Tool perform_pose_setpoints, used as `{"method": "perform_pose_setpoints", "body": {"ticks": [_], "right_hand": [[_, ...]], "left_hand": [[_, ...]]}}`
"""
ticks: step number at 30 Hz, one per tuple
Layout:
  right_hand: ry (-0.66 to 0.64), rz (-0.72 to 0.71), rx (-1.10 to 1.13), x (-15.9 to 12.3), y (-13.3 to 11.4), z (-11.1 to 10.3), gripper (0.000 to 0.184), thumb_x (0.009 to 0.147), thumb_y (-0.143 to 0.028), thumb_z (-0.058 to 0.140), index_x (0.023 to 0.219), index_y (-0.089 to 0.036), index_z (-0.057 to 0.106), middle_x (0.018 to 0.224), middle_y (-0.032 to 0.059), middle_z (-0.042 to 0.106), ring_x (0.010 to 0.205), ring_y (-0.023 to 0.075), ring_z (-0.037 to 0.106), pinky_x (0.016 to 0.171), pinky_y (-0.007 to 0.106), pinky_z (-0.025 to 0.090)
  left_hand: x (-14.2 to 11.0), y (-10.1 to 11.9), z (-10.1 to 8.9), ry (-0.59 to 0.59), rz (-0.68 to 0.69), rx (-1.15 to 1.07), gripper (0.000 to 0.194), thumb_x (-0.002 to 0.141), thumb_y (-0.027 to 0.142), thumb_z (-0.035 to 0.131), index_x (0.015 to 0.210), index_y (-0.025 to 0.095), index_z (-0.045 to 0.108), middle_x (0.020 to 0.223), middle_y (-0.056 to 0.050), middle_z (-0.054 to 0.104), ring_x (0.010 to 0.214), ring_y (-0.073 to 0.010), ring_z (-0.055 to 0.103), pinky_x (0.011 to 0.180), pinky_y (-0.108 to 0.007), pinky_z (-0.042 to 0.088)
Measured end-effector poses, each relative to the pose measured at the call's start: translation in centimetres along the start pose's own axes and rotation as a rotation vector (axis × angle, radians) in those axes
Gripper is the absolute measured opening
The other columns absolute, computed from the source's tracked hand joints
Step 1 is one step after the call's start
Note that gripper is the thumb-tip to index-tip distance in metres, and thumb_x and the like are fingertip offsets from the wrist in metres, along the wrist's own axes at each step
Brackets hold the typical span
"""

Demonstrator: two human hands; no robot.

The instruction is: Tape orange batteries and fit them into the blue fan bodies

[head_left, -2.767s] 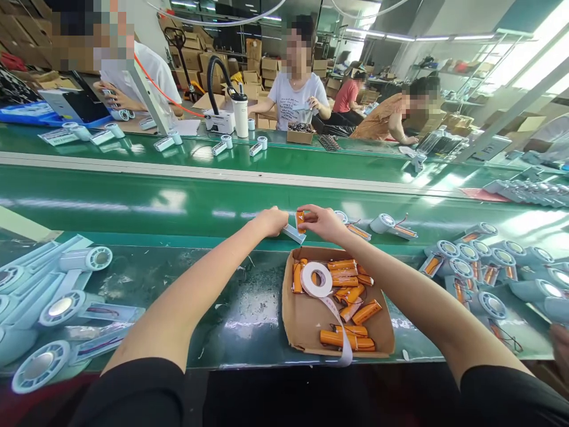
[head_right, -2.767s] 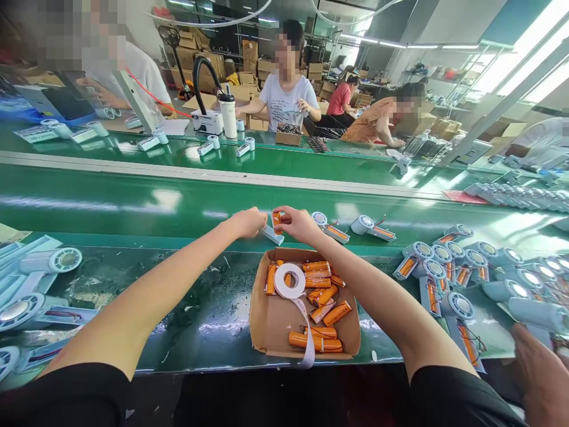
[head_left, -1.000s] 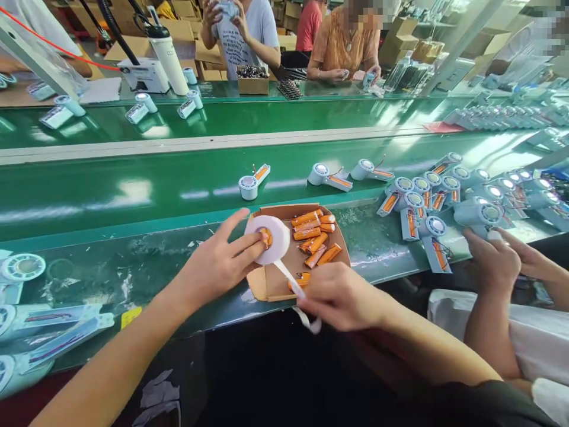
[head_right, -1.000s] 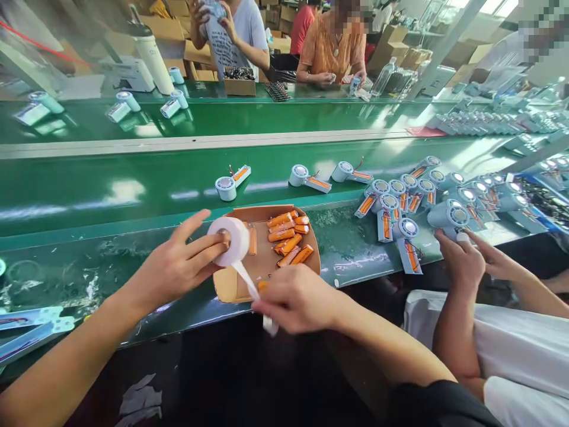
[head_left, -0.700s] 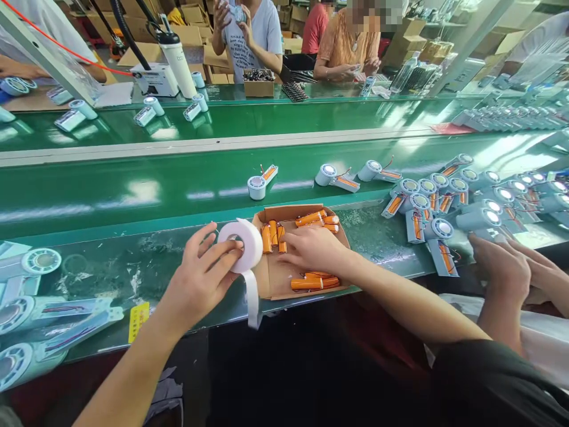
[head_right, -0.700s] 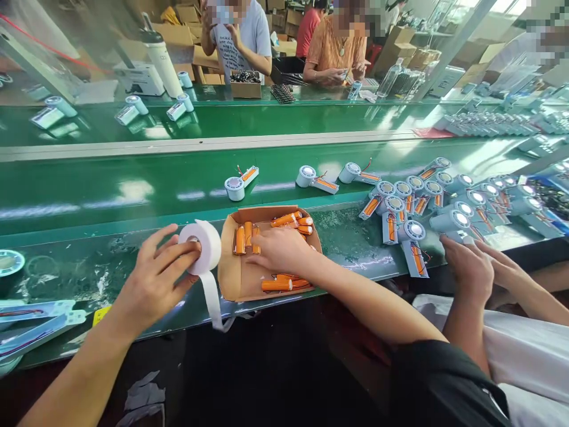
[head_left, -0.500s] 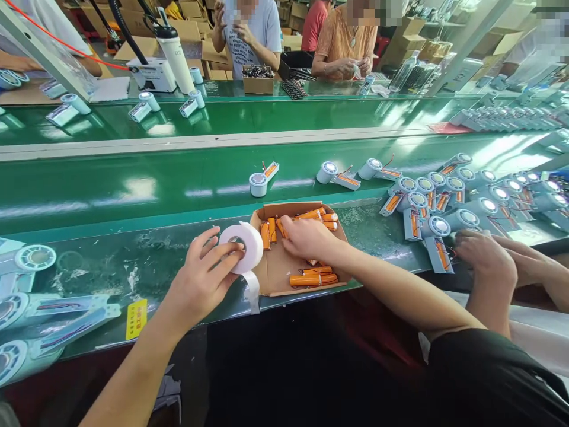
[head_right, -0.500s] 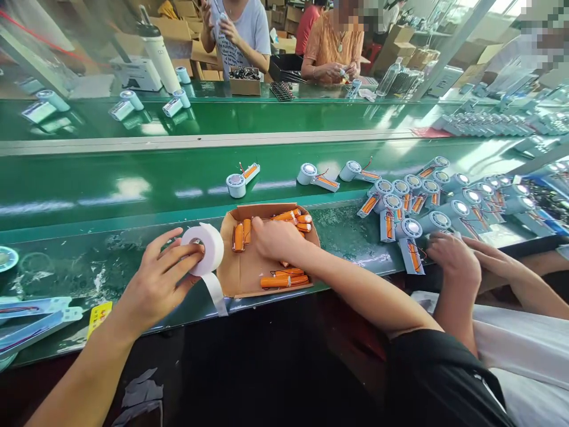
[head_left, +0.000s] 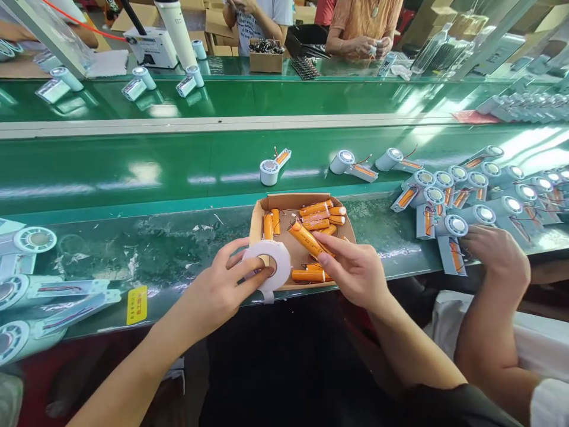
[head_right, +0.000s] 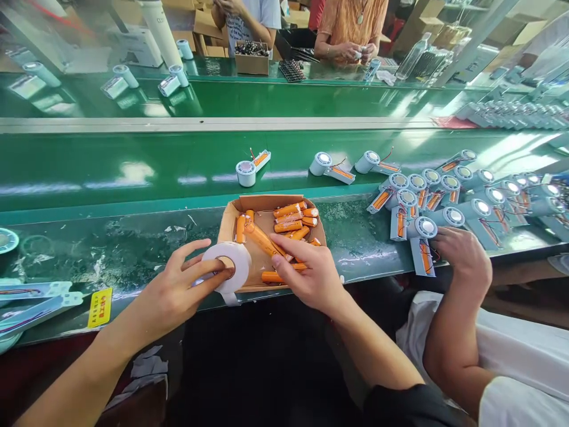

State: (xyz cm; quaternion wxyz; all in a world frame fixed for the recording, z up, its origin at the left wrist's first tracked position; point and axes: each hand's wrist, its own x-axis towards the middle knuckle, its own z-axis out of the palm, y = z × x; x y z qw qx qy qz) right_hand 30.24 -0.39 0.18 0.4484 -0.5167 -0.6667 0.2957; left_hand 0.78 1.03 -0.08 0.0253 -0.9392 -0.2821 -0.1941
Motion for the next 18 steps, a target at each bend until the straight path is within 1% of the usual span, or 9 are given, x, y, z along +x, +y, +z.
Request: {"method": "perform_pose_setpoints", "body": {"ticks": [3,7,10,12,13,14,15,16,18], "right_hand": [[0.002,0.049,0.031,-1.3,0.3,1.0,0.029,0.094,-0.033,0.073,0.12,-0.029,0.084,0.101,0.0019,0.086,0.088,0.0265,0.084,0.085,0.039,0.071],[-0.103,0.141,0.184,-2.8,0.5,1.6,0.033,0.093,-0.029,0.076,0.126,-0.03,0.08,0.117,0.0044,0.084,0.105,0.0286,0.083,0.094,0.041,0.07],[-0.19,0.244,0.42,-2.2,0.1,0.7,0.037,0.093,-0.033,0.081,0.13,-0.03,0.078,0.127,0.0053,0.081,0.118,0.0283,0.079,0.103,0.043,0.068],[-0.244,0.291,0.532,-1.2,-0.4,0.1,0.039,0.088,-0.033,0.086,0.126,-0.03,0.079,0.125,0.0044,0.082,0.117,0.0283,0.079,0.103,0.044,0.067],[-0.244,0.304,0.572,-0.7,-0.7,0.0,0.037,0.085,-0.031,0.088,0.122,-0.03,0.08,0.121,0.0032,0.083,0.114,0.0282,0.08,0.101,0.044,0.069],[-0.214,0.314,0.611,-0.3,-1.1,0.1,0.036,0.083,-0.03,0.09,0.118,-0.03,0.082,0.116,0.0019,0.084,0.11,0.0282,0.081,0.097,0.043,0.07],[-0.147,0.318,0.653,0.0,-1.4,0.6,0.034,0.08,-0.03,0.092,0.113,-0.03,0.083,0.11,0.0011,0.085,0.105,0.0284,0.082,0.093,0.043,0.071],[-0.038,0.314,0.701,0.1,-1.8,1.3,0.035,0.078,-0.032,0.094,0.11,-0.031,0.083,0.107,0.0009,0.086,0.102,0.0289,0.083,0.089,0.042,0.072],[0.267,0.292,0.808,-0.2,-2.4,3.3,0.04,0.071,-0.041,0.099,0.106,-0.032,0.083,0.107,0.0017,0.086,0.101,0.0293,0.083,0.087,0.042,0.072]], "left_hand": [[0.4,0.2,-0.2,0.004,0.008,0.014,0.051,0.091,-0.004,0.062,0.129,0.027,0.075,0.128,-0.004,0.071,0.149,-0.0316,0.049,0.113,-0.042,0.064],[1.1,0.5,-1.2,0.038,0.07,0.064,0.044,0.091,-0.004,0.063,0.123,0.024,0.076,0.127,-0.003,0.071,0.146,-0.0319,0.054,0.11,-0.041,0.065],[1.8,0.6,-2.6,0.068,0.151,0.169,0.04,0.095,0.001,0.062,0.121,0.027,0.077,0.129,0.002,0.072,0.138,-0.0295,0.061,0.107,-0.038,0.066],[2.5,0.8,-3.4,0.08,0.187,0.249,0.039,0.096,0.002,0.06,0.117,0.029,0.078,0.125,0.005,0.073,0.134,-0.0273,0.064,0.101,-0.034,0.066],[2.8,1.0,-3.6,0.088,0.192,0.278,0.038,0.096,0.002,0.06,0.116,0.029,0.078,0.124,0.006,0.074,0.133,-0.0266,0.064,0.1,-0.033,0.066],[3.0,1.2,-3.7,0.099,0.179,0.297,0.038,0.096,0.002,0.061,0.116,0.029,0.078,0.123,0.006,0.074,0.133,-0.0265,0.064,0.1,-0.033,0.066],[3.3,1.6,-3.6,0.119,0.151,0.308,0.037,0.095,0.003,0.063,0.118,0.029,0.077,0.123,0.005,0.074,0.133,-0.0269,0.064,0.102,-0.034,0.065],[3.5,2.0,-3.2,0.146,0.102,0.313,0.038,0.094,0.004,0.066,0.122,0.029,0.076,0.123,0.004,0.074,0.135,-0.0276,0.063,0.104,-0.035,0.064],[3.8,3.3,-2.0,0.231,-0.01,0.303,0.044,0.091,0.007,0.073,0.128,0.03,0.073,0.118,0.003,0.075,0.136,-0.0302,0.06,0.11,-0.04,0.062]]}}
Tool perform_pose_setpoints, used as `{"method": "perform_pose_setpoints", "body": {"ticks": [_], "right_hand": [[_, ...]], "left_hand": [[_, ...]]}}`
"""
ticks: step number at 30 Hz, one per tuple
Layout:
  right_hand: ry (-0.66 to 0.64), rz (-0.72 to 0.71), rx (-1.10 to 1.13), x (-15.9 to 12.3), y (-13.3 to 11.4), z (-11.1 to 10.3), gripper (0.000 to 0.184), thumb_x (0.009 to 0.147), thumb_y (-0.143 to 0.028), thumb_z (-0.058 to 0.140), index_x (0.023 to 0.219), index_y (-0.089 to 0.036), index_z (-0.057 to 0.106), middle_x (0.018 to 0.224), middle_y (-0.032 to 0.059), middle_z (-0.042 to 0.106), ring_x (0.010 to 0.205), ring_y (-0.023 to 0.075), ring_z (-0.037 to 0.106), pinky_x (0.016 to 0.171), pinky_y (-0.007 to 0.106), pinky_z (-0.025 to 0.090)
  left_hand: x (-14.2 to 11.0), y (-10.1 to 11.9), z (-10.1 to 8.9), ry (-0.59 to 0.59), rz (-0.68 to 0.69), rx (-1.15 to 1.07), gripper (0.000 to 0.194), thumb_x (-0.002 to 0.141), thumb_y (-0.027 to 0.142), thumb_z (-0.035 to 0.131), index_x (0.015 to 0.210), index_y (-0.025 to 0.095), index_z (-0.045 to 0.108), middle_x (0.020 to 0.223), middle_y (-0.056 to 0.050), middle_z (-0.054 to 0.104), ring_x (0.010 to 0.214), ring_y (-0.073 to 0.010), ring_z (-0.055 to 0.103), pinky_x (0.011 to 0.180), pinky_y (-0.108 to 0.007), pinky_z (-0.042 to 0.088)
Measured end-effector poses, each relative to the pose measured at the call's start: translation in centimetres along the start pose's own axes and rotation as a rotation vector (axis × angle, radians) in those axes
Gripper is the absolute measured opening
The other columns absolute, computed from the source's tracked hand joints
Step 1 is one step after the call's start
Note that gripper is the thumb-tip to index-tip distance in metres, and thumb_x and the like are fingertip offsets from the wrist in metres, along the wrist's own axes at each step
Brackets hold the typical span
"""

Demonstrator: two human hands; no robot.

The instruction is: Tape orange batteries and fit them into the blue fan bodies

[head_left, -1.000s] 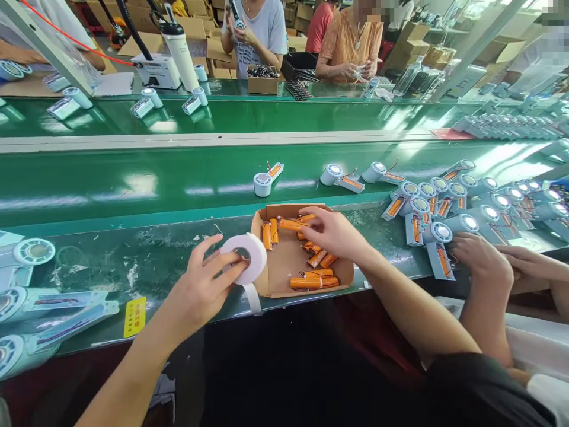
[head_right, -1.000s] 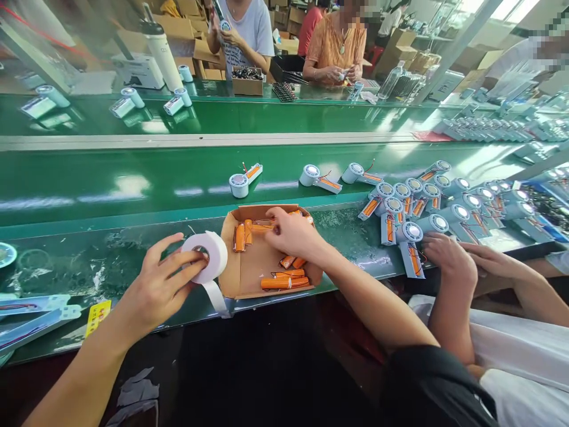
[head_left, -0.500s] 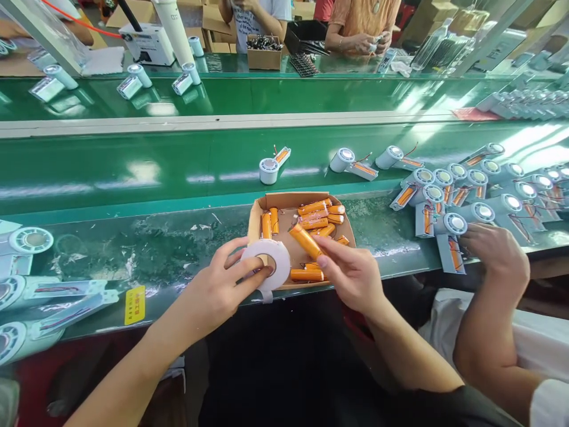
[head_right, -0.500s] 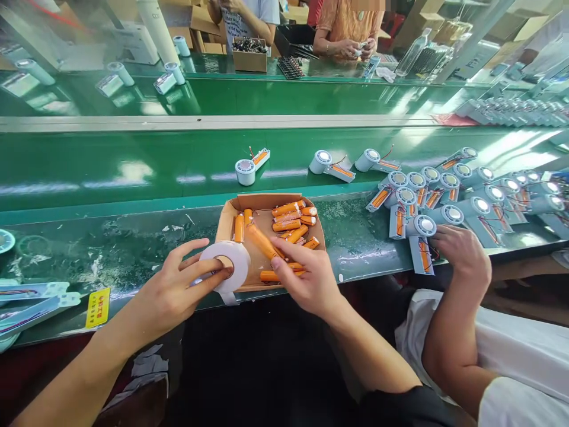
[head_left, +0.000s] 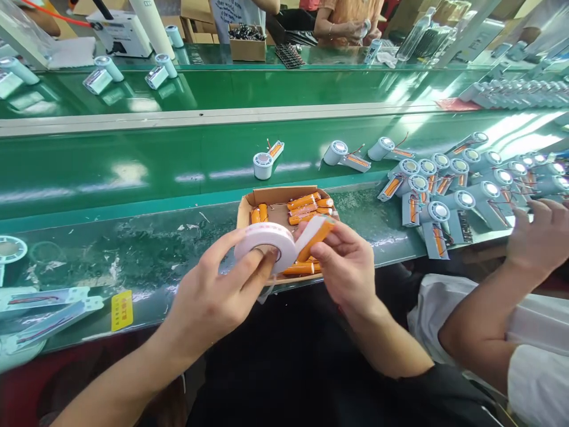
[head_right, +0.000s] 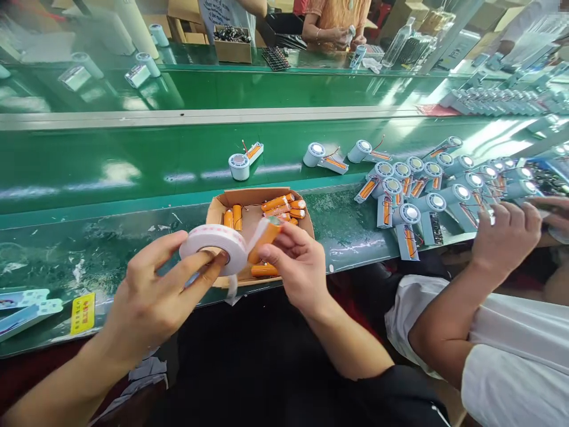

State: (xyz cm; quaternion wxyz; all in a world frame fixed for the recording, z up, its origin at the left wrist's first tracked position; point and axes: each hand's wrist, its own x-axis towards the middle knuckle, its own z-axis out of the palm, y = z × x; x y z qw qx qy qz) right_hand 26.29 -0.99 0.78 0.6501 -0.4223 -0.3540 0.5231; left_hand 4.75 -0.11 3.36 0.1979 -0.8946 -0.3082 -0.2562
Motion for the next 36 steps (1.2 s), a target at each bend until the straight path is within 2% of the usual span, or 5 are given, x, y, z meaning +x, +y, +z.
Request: {"method": "perform_pose_setpoints", "body": {"ticks": [3,6,14,29,36], "right_hand": [[0.268,-0.122,0.186,-0.8,1.4,1.3,0.04,0.072,-0.047,0.099,0.106,-0.034,0.082,0.114,0.0003,0.085,0.102,0.0238,0.083,0.088,0.034,0.071],[0.265,-0.2,0.212,0.2,0.8,-0.1,0.039,0.072,-0.039,0.101,0.105,-0.032,0.082,0.105,-0.0018,0.086,0.092,0.0185,0.083,0.082,0.028,0.07],[0.341,-0.394,0.101,2.6,-0.5,-3.0,0.044,0.077,-0.032,0.097,0.118,-0.029,0.079,0.127,0.0027,0.08,0.116,0.0219,0.078,0.103,0.037,0.066],[0.259,-0.374,0.074,-0.9,2.8,-0.7,0.035,0.087,-0.036,0.091,0.12,-0.037,0.08,0.123,-0.001,0.083,0.104,0.0185,0.082,0.091,0.033,0.069],[0.333,-0.403,-0.039,2.6,-1.5,-3.8,0.04,0.081,-0.053,0.091,0.111,-0.03,0.079,0.12,0.0042,0.08,0.115,0.025,0.078,0.104,0.041,0.066]], "left_hand": [[-0.3,3.0,1.6,0.176,-0.149,-0.082,0.042,0.085,0.015,0.085,0.124,0.027,0.074,0.095,-0.002,0.073,0.13,-0.0335,0.057,0.11,-0.047,0.06],[-0.6,4.7,3.1,0.253,-0.237,-0.21,0.037,0.079,0.02,0.093,0.111,0.02,0.076,0.081,-0.004,0.067,0.114,-0.0305,0.056,0.1,-0.044,0.06],[0.3,0.7,6.6,0.07,-0.181,-0.395,0.02,0.092,0.026,0.082,0.11,0.019,0.079,0.096,-0.007,0.073,0.113,-0.029,0.054,0.097,-0.046,0.055],[0.6,3.7,4.0,0.207,-0.109,-0.327,0.019,0.095,0.012,0.076,0.111,0.022,0.075,0.096,-0.004,0.064,0.116,-0.023,0.061,0.095,-0.034,0.066],[-0.1,3.7,3.7,0.179,-0.013,-0.448,0.017,0.097,0.01,0.072,0.108,0.023,0.073,0.086,0.002,0.065,0.105,-0.0196,0.067,0.096,-0.033,0.067]]}}
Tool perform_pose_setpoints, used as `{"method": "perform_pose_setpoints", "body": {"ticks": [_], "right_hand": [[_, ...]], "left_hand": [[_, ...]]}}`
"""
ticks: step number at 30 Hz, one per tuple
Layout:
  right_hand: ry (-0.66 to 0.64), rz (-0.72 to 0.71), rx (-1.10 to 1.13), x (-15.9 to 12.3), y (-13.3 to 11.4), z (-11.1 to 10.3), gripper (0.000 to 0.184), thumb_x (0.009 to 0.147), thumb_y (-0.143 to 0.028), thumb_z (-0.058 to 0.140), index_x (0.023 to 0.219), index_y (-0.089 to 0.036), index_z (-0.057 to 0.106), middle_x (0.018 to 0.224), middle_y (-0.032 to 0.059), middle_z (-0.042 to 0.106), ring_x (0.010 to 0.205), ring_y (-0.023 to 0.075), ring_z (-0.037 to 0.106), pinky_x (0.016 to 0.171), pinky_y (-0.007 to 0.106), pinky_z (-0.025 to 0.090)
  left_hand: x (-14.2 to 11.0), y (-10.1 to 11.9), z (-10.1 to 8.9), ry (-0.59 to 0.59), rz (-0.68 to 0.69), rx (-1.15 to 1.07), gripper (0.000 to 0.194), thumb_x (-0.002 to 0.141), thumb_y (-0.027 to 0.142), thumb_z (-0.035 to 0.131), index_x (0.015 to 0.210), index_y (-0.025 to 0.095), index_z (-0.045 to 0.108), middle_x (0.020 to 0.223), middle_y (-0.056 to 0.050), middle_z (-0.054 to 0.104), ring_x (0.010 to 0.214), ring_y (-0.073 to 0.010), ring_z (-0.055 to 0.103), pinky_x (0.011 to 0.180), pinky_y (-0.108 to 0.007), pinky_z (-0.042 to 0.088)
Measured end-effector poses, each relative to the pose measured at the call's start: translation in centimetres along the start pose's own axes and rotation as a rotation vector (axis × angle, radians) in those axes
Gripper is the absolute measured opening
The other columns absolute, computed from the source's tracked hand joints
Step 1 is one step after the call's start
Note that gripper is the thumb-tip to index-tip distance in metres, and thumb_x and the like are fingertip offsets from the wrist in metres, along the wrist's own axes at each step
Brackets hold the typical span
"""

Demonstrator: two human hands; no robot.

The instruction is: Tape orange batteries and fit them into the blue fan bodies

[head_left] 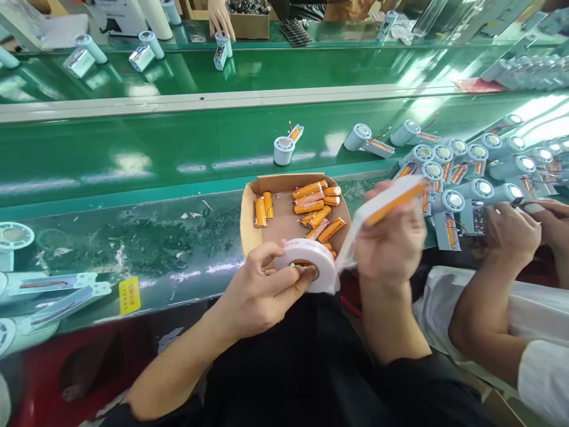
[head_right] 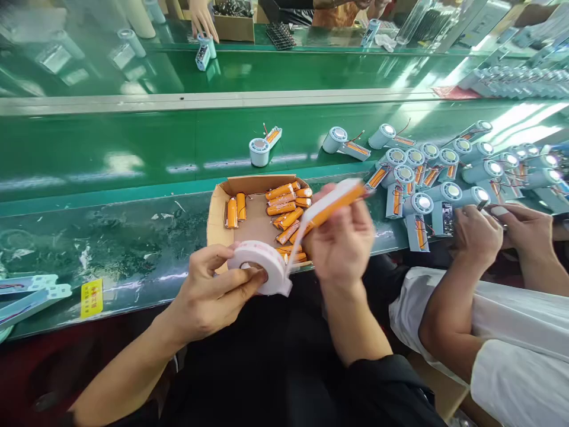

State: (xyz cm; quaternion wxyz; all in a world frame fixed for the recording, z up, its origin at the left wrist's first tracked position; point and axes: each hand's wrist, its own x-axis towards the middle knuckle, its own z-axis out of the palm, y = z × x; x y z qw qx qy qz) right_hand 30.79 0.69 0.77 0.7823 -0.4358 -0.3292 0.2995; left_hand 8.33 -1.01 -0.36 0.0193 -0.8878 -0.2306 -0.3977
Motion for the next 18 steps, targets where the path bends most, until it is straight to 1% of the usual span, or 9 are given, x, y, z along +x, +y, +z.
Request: {"method": "perform_pose_setpoints", "body": {"ticks": [2,3,5,7,9,12,14,16,18], "right_hand": [[0.065,-0.092,-0.07,1.8,-0.9,-0.5,0.034,0.087,-0.055,0.084,0.115,-0.038,0.078,0.135,0.0007,0.075,0.137,0.0236,0.067,0.113,0.037,0.061],[0.057,-0.097,-0.096,2.0,-1.1,-0.6,0.032,0.09,-0.055,0.081,0.118,-0.041,0.077,0.138,-0.0011,0.073,0.14,0.0226,0.064,0.113,0.036,0.061],[-0.071,-0.026,-0.108,1.1,-0.7,-0.5,0.029,0.093,-0.049,0.079,0.12,-0.041,0.077,0.131,-0.0008,0.077,0.129,0.0236,0.072,0.102,0.038,0.067],[-0.294,0.041,-0.152,-0.9,0.4,-0.2,0.03,0.09,-0.039,0.084,0.119,-0.035,0.079,0.116,0.0009,0.082,0.105,0.024,0.081,0.087,0.038,0.071],[-0.496,0.024,-0.302,-3.1,1.6,0.0,0.034,0.087,-0.028,0.087,0.12,-0.03,0.081,0.105,0.0018,0.084,0.089,0.0231,0.082,0.081,0.035,0.07],[-0.653,-0.116,-0.491,-4.7,2.5,0.1,0.035,0.089,-0.021,0.085,0.123,-0.028,0.082,0.1,0.0016,0.085,0.085,0.0216,0.082,0.082,0.03,0.068],[-0.705,-0.192,-0.511,-4.8,2.5,0.2,0.037,0.092,-0.019,0.081,0.128,-0.03,0.081,0.102,0.0015,0.086,0.086,0.0211,0.083,0.082,0.029,0.068],[-0.733,-0.236,-0.513,-4.6,2.2,0.4,0.04,0.094,-0.018,0.079,0.132,-0.031,0.078,0.105,0.0021,0.086,0.089,0.0213,0.083,0.083,0.029,0.068],[-0.742,-0.273,-0.52,-4.5,2.0,0.6,0.043,0.094,-0.016,0.078,0.134,-0.031,0.077,0.107,0.003,0.086,0.091,0.0215,0.083,0.083,0.03,0.068]], "left_hand": [[-0.4,-1.0,-0.3,-0.059,-0.03,-0.011,0.022,0.097,0.009,0.071,0.113,0.022,0.074,0.093,-0.001,0.068,0.115,-0.0224,0.066,0.099,-0.036,0.066],[-0.5,-1.7,-0.4,-0.109,-0.059,-0.005,0.025,0.096,0.008,0.071,0.116,0.022,0.074,0.097,-0.003,0.07,0.12,-0.0252,0.064,0.1,-0.039,0.065],[-0.6,-3.4,-0.5,-0.231,-0.131,0.012,0.027,0.094,0.01,0.073,0.119,0.021,0.074,0.104,-0.007,0.073,0.125,-0.0309,0.061,0.102,-0.047,0.063],[-0.5,-4.8,-0.6,-0.292,-0.187,0.0,0.027,0.096,0.02,0.075,0.122,0.02,0.074,0.112,-0.009,0.075,0.129,-0.0345,0.058,0.108,-0.054,0.059],[-0.2,-5.2,-0.9,-0.208,-0.228,-0.049,0.031,0.099,0.033,0.075,0.127,0.02,0.072,0.117,-0.01,0.075,0.13,-0.0339,0.058,0.112,-0.056,0.056],[0.4,-4.2,-1.4,-0.002,-0.263,-0.148,0.043,0.099,0.048,0.073,0.133,0.022,0.069,0.12,-0.01,0.074,0.121,-0.0276,0.065,0.107,-0.047,0.058],[0.8,-3.3,-1.5,0.05,-0.26,-0.191,0.036,0.1,0.044,0.074,0.129,0.023,0.071,0.118,-0.008,0.075,0.111,-0.022,0.069,0.098,-0.04,0.06],[1.0,-2.8,-1.5,0.066,-0.26,-0.198,0.018,0.102,0.028,0.073,0.12,0.026,0.074,0.111,-0.004,0.076,0.103,-0.0172,0.07,0.091,-0.034,0.059],[1.1,-2.7,-1.4,0.066,-0.257,-0.184,0.014,0.101,0.021,0.073,0.114,0.027,0.076,0.108,-0.003,0.076,0.101,-0.0163,0.07,0.09,-0.034,0.058]]}}
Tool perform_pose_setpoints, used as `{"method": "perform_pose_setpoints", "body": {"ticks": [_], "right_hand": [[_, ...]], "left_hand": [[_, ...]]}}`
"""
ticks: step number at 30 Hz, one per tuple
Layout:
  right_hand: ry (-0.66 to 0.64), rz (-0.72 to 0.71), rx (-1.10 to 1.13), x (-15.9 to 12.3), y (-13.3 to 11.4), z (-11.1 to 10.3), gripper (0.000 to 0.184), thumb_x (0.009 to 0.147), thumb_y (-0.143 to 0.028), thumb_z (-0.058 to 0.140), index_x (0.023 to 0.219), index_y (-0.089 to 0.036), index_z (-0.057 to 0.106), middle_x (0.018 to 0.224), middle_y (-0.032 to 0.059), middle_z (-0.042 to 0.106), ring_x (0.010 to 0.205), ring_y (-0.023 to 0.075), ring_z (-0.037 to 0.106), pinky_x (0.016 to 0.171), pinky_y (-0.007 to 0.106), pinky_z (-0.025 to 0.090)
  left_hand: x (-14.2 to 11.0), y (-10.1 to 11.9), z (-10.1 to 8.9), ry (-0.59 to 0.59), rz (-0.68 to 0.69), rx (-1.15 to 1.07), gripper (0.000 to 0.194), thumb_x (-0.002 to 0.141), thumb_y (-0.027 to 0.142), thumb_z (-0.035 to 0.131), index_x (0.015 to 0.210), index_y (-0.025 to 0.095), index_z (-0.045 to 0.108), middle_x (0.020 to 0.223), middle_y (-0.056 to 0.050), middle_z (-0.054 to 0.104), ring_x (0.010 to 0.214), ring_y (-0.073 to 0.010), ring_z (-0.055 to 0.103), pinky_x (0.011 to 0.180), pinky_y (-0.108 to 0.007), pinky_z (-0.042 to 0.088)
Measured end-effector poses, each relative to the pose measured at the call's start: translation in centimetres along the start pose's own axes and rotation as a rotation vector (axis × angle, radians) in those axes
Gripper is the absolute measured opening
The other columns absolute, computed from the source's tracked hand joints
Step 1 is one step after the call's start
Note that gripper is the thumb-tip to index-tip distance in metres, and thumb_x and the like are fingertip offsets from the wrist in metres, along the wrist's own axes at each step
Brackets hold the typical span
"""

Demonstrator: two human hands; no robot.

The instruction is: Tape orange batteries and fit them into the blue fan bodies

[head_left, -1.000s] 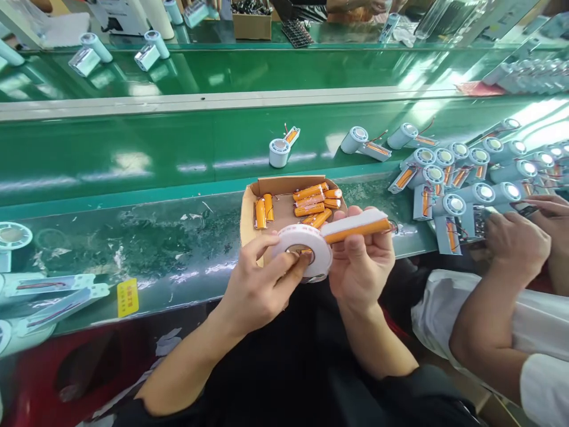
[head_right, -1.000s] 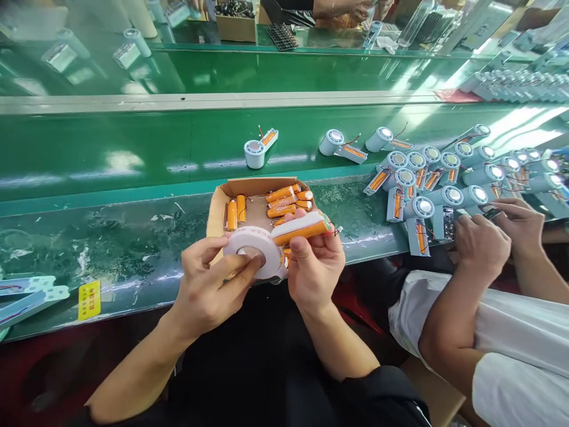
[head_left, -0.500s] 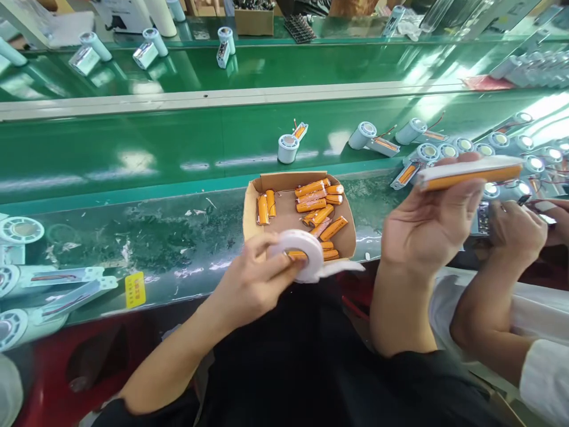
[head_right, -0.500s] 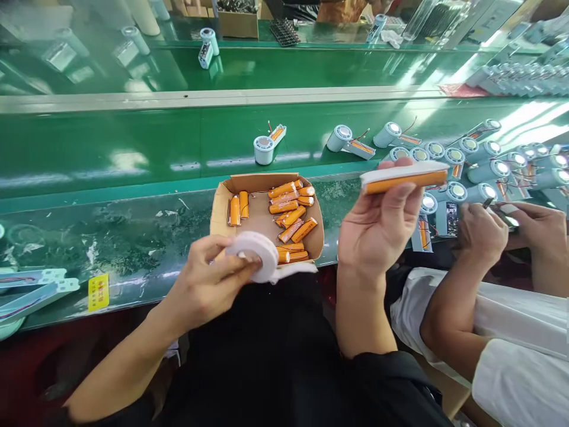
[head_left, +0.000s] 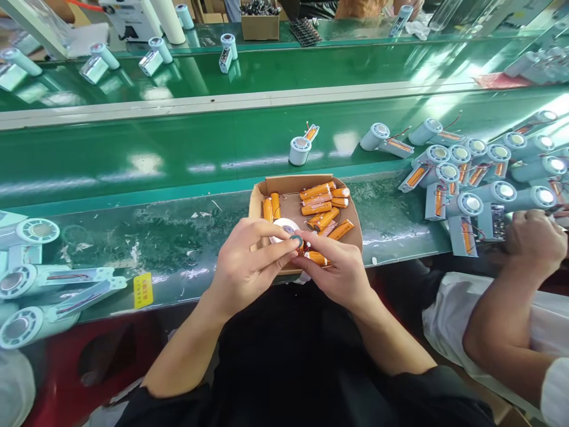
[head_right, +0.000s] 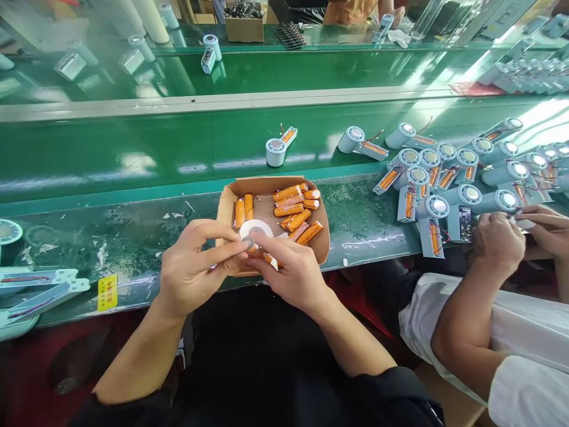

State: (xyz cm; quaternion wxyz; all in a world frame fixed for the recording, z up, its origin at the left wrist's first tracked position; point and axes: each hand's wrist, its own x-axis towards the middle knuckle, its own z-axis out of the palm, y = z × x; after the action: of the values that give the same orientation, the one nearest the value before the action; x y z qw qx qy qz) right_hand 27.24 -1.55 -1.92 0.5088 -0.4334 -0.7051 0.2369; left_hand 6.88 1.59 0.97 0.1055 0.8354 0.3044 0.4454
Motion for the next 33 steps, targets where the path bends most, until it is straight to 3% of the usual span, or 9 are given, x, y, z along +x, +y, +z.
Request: {"method": "perform_pose_setpoints", "body": {"ticks": [4,10,15,18,22,27,29,31,33], "right_hand": [[-0.011,-0.081,-0.04,0.2,-0.7,0.1,0.046,0.096,-0.011,0.07,0.138,-0.031,0.074,0.11,0.004,0.085,0.091,0.0207,0.083,0.082,0.03,0.068],[-0.129,-0.191,-0.053,0.2,-2.6,0.5,0.047,0.1,-0.014,0.068,0.145,-0.026,0.067,0.103,0.0054,0.084,0.087,0.0197,0.081,0.079,0.028,0.067],[-0.193,-0.177,0.038,0.5,-3.4,1.5,0.039,0.101,-0.015,0.069,0.138,-0.026,0.071,0.096,0.0051,0.083,0.081,0.0202,0.08,0.073,0.028,0.066],[-0.167,-0.176,0.066,0.5,-3.2,2.1,0.044,0.097,-0.012,0.07,0.139,-0.028,0.072,0.098,0.0052,0.083,0.084,0.0215,0.081,0.076,0.029,0.067],[-0.173,-0.203,0.06,0.3,-3.1,2.4,0.057,0.096,-0.013,0.071,0.15,-0.029,0.064,0.104,0.0072,0.084,0.087,0.0239,0.081,0.077,0.033,0.068],[-0.533,-0.011,0.341,0.1,-4.4,2.5,0.015,0.1,-0.015,0.066,0.107,-0.024,0.077,0.087,0.0027,0.079,0.071,0.017,0.074,0.064,0.025,0.061],[-0.731,0.114,0.552,-0.3,-4.6,2.9,0.015,0.101,-0.017,0.067,0.089,-0.022,0.075,0.077,0.0003,0.075,0.066,0.0145,0.071,0.063,0.022,0.058],[-0.809,0.227,0.769,-1.1,-4.3,3.4,0.01,0.102,-0.024,0.07,0.096,-0.021,0.078,0.075,0.0002,0.075,0.063,0.014,0.07,0.061,0.021,0.058],[-0.765,0.311,0.937,-2.1,-3.4,3.8,0.018,0.101,-0.028,0.075,0.117,-0.022,0.08,0.081,0.0018,0.079,0.065,0.0148,0.073,0.062,0.022,0.06]], "left_hand": [[-0.2,0.0,0.1,-0.024,0.043,0.023,0.022,0.096,0.024,0.08,0.118,0.025,0.074,0.112,-0.005,0.076,0.107,-0.0203,0.07,0.094,-0.039,0.059],[0.4,2.3,-2.6,0.04,-0.057,-0.263,0.01,0.109,0.026,0.059,0.102,0.026,0.067,0.101,-0.002,0.073,0.101,-0.0179,0.068,0.093,-0.04,0.059],[0.5,3.6,-4.1,-0.068,-0.06,0.068,0.03,0.098,0.05,0.074,0.106,0.021,0.07,0.103,-0.005,0.072,0.098,-0.0194,0.064,0.091,-0.037,0.058],[-0.9,3.8,-3.9,-0.001,-0.085,0.25,0.015,0.098,0.031,0.078,0.11,0.022,0.074,0.093,-0.002,0.067,0.089,-0.0166,0.059,0.08,-0.033,0.056],[-2.4,4.2,-4.4,0.007,-0.082,0.086,0.008,0.103,0.023,0.07,0.108,0.027,0.076,0.082,0.0,0.061,0.087,-0.0162,0.056,0.082,-0.033,0.057],[-1.2,4.3,-6.3,-0.189,-0.073,0.052,0.014,0.1,0.018,0.071,0.1,0.028,0.081,0.087,-0.001,0.065,0.103,-0.0188,0.056,0.099,-0.033,0.058],[-1.1,4.0,-7.1,-0.341,-0.097,-0.04,0.019,0.104,0.02,0.067,0.095,0.029,0.082,0.093,-0.001,0.067,0.105,-0.0172,0.06,0.098,-0.031,0.059],[-2.1,3.4,-8.1,-0.447,-0.184,-0.124,0.026,0.108,0.023,0.058,0.1,0.029,0.081,0.099,-0.002,0.07,0.102,-0.0156,0.067,0.094,-0.031,0.062],[-4.7,2.3,-9.6,-0.393,-0.311,-0.065,0.025,0.11,0.024,0.053,0.114,0.029,0.077,0.104,-0.003,0.073,0.099,-0.0172,0.072,0.089,-0.033,0.065]]}}
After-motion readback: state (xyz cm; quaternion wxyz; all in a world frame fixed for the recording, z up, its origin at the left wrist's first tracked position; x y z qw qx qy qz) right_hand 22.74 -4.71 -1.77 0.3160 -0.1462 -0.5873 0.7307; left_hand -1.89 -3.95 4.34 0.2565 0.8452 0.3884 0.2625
